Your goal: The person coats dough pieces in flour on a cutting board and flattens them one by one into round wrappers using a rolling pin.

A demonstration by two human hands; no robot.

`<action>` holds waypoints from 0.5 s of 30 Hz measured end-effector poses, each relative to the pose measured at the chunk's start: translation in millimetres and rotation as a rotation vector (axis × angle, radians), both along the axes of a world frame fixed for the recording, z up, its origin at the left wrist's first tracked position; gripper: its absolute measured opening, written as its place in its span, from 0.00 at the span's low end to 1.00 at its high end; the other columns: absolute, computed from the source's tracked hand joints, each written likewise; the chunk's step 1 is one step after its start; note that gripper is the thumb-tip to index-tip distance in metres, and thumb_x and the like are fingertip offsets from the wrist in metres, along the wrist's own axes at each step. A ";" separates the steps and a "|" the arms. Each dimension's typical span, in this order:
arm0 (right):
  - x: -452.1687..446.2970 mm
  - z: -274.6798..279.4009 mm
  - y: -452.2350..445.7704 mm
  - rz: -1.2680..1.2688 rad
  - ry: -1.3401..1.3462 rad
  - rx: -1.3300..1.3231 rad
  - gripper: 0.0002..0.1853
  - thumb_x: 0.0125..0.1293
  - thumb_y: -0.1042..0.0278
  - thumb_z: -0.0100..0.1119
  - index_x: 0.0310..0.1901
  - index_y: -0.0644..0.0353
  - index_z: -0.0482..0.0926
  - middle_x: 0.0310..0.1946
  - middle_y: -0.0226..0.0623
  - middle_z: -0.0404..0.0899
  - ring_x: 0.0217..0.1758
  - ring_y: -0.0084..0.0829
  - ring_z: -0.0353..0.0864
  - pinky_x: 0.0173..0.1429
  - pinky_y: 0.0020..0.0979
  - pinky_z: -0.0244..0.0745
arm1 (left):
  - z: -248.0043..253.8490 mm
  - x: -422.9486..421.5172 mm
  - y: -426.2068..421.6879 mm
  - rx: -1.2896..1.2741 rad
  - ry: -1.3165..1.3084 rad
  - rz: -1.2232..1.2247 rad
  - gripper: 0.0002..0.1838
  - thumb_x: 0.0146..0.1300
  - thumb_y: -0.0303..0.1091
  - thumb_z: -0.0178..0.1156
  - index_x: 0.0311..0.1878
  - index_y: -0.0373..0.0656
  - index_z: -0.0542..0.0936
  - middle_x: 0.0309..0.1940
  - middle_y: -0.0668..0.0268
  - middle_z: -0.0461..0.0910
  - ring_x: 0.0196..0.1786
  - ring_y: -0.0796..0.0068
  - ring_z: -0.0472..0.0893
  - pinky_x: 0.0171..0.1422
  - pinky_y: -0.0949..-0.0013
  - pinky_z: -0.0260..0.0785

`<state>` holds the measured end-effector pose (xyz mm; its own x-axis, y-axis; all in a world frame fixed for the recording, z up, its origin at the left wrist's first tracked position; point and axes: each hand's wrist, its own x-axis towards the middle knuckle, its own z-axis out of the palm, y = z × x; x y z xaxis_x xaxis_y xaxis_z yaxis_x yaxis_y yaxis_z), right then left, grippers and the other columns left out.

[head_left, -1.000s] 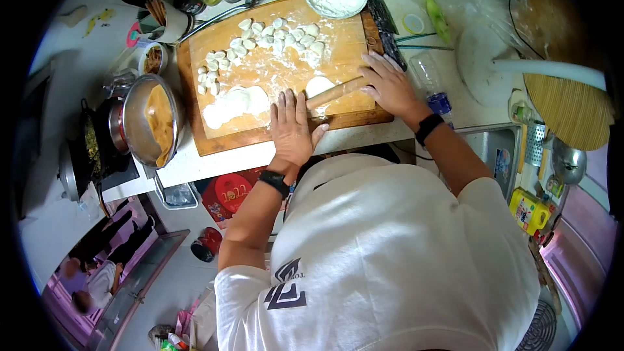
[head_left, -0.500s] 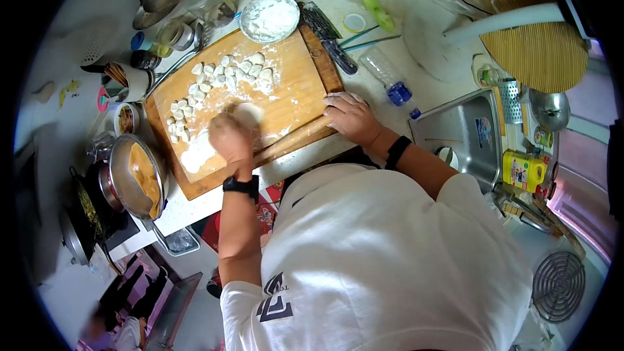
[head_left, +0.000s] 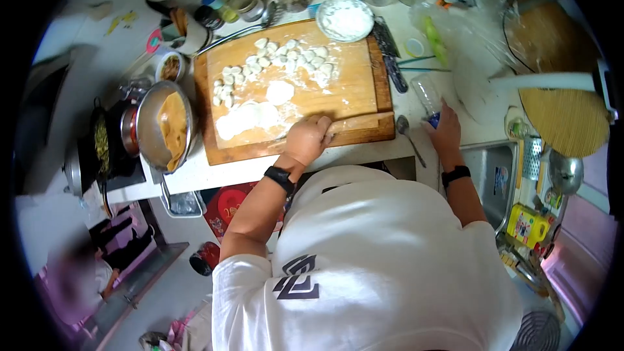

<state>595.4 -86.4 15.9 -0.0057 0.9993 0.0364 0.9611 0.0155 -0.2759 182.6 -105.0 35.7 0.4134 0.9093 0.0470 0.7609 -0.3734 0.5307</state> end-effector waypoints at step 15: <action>-185.5 129.8 61.8 0.136 1.213 -0.551 0.40 0.73 0.62 0.71 0.81 0.61 0.63 0.64 0.44 0.81 0.57 0.30 0.86 0.60 0.33 0.84 | -13.1 -11.1 -7.2 0.017 -0.042 0.106 0.22 0.61 0.34 0.71 0.59 0.44 0.82 0.42 0.54 0.85 0.46 0.46 0.86 0.50 0.48 0.79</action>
